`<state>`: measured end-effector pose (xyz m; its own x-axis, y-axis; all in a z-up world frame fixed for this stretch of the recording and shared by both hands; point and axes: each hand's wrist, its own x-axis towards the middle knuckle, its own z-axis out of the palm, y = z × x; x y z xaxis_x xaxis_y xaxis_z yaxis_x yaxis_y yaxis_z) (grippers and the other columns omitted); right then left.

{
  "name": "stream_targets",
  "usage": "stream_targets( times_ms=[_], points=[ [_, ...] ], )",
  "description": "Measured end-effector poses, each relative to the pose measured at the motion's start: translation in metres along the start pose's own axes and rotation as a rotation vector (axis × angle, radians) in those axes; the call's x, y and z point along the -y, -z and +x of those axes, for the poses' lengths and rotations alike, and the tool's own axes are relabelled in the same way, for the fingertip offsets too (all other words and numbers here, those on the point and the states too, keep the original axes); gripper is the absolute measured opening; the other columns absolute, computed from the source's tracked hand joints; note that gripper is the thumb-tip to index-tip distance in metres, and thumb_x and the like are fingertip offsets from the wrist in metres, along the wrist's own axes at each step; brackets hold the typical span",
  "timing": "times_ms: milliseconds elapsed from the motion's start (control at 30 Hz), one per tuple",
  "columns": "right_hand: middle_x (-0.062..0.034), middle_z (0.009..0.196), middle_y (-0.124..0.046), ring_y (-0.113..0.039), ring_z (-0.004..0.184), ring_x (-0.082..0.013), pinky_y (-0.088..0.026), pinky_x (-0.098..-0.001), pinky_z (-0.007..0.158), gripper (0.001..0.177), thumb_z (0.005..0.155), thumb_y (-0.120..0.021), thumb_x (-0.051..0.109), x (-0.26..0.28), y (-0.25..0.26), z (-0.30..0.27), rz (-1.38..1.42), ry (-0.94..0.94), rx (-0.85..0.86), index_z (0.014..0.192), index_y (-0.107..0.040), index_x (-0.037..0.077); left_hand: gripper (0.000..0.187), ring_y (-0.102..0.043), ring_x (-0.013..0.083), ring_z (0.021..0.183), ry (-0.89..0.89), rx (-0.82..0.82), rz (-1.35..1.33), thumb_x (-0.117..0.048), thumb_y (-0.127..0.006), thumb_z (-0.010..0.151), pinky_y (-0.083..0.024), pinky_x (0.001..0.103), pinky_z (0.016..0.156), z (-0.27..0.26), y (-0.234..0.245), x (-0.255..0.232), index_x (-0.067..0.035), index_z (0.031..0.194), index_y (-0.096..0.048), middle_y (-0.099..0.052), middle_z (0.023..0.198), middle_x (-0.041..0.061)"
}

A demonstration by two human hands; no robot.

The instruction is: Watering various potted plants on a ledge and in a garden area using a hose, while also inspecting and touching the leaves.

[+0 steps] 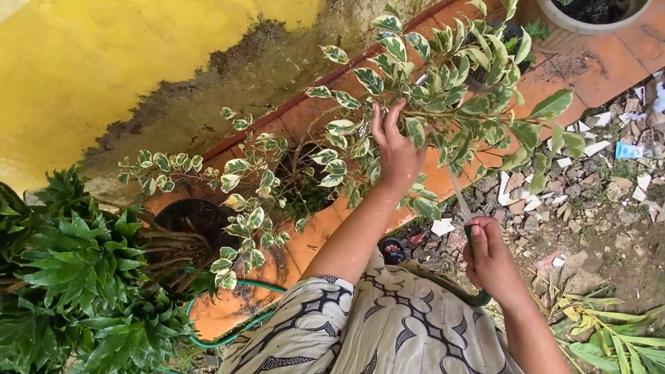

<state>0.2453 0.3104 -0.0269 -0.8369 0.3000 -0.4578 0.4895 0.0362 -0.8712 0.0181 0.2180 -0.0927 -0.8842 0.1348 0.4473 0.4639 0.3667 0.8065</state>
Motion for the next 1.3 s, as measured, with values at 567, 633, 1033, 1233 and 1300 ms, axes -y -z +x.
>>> stream_targets(
  times_ms=[567,633,1033,1233,1300],
  points=[
    [-0.0055,0.053,-0.038,-0.043,0.025,-0.0180,-0.032,-0.0240,0.024,0.022,0.112,-0.024,0.017,-0.005,-0.004,0.001,0.047,0.136,0.039,0.124,-0.042,0.010,0.080,-0.012,0.0566,0.152,0.292,-0.051,-0.219,-0.018,-0.084,0.079,-0.034,0.068,0.114,0.027,0.047,-0.070,-0.021,0.145,-0.038,-0.016,0.159,0.025],
    [-0.0056,0.053,-0.040,-0.044,0.025,-0.0181,-0.032,-0.0241,0.024,0.022,0.112,-0.025,0.017,-0.006,-0.006,0.002,0.040,0.146,0.030,0.124,-0.042,0.010,0.074,-0.006,0.0514,0.157,0.252,-0.116,-0.217,-0.021,-0.083,0.082,-0.035,0.064,0.115,0.030,0.047,-0.074,-0.021,0.143,-0.042,-0.029,0.157,0.018],
    [-0.0043,0.053,-0.034,-0.039,0.026,-0.0162,-0.030,-0.0221,0.023,0.022,0.112,-0.024,0.020,-0.001,-0.009,0.010,0.098,0.149,0.079,0.122,-0.043,0.013,0.026,-0.005,0.0450,0.156,0.113,0.046,0.050,-0.029,-0.084,0.082,-0.021,0.060,0.127,-0.002,-0.007,0.034,-0.005,0.081,-0.076,-0.049,0.145,0.002],
    [-0.0066,0.056,-0.038,-0.041,0.027,-0.0168,-0.032,-0.0237,0.024,0.022,0.113,-0.024,0.017,0.001,-0.004,0.016,0.071,0.146,0.056,0.123,-0.043,0.012,0.026,-0.005,0.0441,0.158,0.196,0.180,0.142,-0.023,-0.082,0.083,-0.039,0.053,0.124,0.015,0.015,-0.020,0.000,0.073,-0.074,-0.036,0.155,0.001],
    [-0.0075,0.055,-0.038,-0.041,0.027,-0.0181,-0.034,-0.0255,0.024,0.022,0.113,-0.024,0.018,0.004,-0.002,0.018,0.078,0.128,0.063,0.123,-0.042,0.011,0.013,-0.007,0.0491,0.156,0.128,0.220,0.253,-0.005,-0.081,0.080,-0.049,0.053,0.116,0.012,0.004,-0.001,0.002,0.073,-0.073,-0.035,0.154,0.001]
  ],
)
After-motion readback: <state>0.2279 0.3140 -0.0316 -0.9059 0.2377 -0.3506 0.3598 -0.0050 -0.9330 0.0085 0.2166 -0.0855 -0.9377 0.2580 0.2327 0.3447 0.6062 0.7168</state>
